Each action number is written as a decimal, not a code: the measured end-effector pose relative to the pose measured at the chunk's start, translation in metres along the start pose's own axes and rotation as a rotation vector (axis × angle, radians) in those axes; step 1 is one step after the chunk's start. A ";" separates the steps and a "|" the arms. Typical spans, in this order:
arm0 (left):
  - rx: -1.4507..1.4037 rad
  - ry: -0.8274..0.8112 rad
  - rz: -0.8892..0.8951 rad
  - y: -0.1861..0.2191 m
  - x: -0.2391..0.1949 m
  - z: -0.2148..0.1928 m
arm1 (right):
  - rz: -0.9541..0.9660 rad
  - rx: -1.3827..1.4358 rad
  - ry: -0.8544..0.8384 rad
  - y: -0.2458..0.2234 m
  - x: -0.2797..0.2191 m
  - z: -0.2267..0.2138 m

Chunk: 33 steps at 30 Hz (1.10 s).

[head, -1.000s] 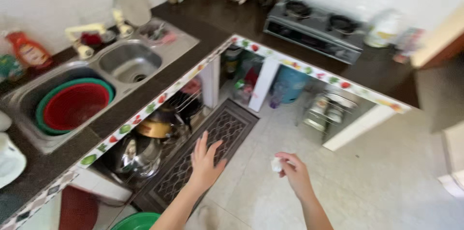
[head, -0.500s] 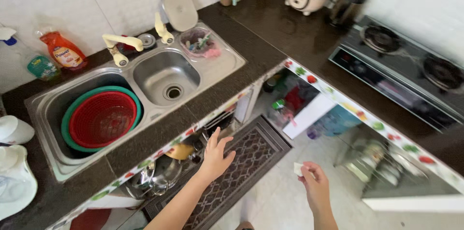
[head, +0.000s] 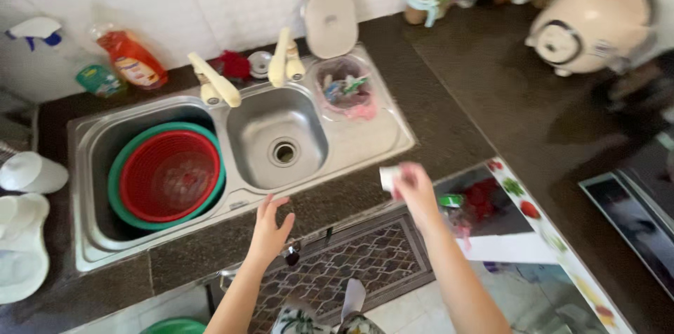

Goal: The person wipes a black induction cooktop with a white paper towel, then scrubs the stainless steel sink with a red sponge under running water. They dry their hands and wipe the gas stovetop with a fresh paper towel.

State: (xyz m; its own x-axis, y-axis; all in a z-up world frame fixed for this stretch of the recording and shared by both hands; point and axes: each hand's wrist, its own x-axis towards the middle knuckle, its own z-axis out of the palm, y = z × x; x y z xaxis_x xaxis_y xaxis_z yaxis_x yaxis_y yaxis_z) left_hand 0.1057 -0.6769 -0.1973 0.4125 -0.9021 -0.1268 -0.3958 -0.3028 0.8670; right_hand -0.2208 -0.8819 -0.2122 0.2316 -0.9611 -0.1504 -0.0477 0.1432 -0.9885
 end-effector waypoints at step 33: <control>-1.317 0.393 -0.505 -0.171 0.348 -0.059 | 0.541 0.776 -0.274 0.090 0.162 0.382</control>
State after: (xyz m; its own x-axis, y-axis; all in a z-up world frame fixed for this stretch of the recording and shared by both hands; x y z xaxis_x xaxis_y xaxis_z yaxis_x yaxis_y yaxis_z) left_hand 0.3654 -0.9207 -0.3612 0.5549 -0.5819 -0.5945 0.7866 0.1343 0.6027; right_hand 0.1839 -0.9343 -0.3301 0.5886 -0.6463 -0.4856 0.4149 0.7570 -0.5048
